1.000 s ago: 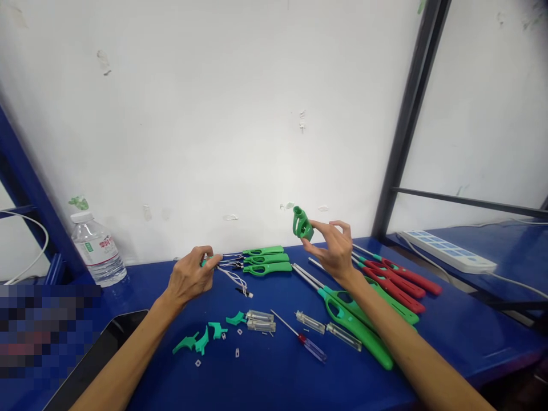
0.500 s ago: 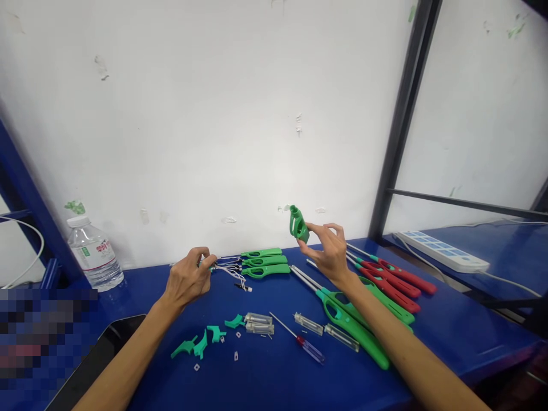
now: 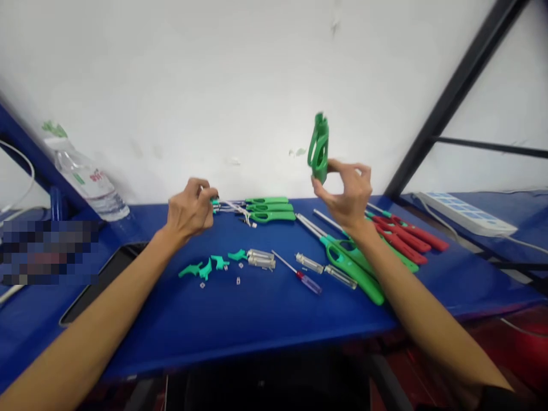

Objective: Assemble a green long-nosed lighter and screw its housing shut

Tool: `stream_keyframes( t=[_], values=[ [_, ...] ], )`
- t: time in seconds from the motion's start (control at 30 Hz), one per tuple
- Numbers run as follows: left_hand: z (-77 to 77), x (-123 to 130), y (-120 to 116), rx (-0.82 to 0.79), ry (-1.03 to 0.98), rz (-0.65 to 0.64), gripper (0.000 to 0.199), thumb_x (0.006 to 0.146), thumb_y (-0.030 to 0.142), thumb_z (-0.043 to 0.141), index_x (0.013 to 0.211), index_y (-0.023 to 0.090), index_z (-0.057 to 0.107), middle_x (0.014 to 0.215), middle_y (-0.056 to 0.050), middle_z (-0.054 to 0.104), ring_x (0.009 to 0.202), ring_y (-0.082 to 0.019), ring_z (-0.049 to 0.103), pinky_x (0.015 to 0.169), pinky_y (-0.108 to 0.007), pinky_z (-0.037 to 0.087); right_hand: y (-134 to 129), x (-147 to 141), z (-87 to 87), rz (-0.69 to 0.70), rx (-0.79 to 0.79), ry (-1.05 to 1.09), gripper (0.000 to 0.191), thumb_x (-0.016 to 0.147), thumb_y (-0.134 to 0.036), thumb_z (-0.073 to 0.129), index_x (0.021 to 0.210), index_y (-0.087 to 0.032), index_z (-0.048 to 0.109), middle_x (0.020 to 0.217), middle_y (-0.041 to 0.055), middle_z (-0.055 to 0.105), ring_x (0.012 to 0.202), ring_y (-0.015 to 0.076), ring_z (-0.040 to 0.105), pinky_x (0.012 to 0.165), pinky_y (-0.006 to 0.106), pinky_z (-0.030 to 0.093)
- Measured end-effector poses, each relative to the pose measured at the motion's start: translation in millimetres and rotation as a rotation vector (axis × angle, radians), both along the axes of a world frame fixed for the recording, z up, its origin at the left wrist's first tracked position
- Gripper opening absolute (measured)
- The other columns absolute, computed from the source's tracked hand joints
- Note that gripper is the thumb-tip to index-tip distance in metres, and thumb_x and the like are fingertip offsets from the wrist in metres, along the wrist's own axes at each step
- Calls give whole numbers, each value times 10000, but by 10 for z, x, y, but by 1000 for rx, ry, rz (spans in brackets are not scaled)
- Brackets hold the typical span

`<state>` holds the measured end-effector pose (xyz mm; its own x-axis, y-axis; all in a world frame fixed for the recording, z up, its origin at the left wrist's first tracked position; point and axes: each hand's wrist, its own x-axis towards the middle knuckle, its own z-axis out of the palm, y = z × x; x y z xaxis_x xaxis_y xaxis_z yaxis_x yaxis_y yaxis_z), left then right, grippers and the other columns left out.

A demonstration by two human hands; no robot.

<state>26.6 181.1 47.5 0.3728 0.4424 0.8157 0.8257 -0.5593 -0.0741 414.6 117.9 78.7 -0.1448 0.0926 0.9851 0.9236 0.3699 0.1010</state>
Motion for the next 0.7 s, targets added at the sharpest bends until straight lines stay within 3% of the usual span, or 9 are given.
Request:
stream_keyframes(
  t=[0.23,0.5,0.7],
  values=[
    [57,58,-4,-31,58,106,300,1045,372,736,1276,191,678,1301,-86,695,1037,-224,725,842,-391,647,0,-18,47,74,6,-14,305,992,-293,767,1268,-299,637,1040,21,839,885,296,801,945,541,497],
    [59,76,-32,16,81,88,284,1086,411,663,1253,181,672,1228,-71,696,929,-184,709,766,-336,618,-46,-62,83,50,-32,-12,274,1026,-305,740,1270,-301,614,1072,35,843,913,281,801,956,539,509],
    [27,72,-13,38,84,92,309,1055,391,723,1277,181,673,1248,-77,708,968,-203,729,800,-369,646,-56,-101,78,101,-63,-8,267,1032,-298,731,1275,-273,623,1067,49,837,931,298,797,980,557,498]
  ],
)
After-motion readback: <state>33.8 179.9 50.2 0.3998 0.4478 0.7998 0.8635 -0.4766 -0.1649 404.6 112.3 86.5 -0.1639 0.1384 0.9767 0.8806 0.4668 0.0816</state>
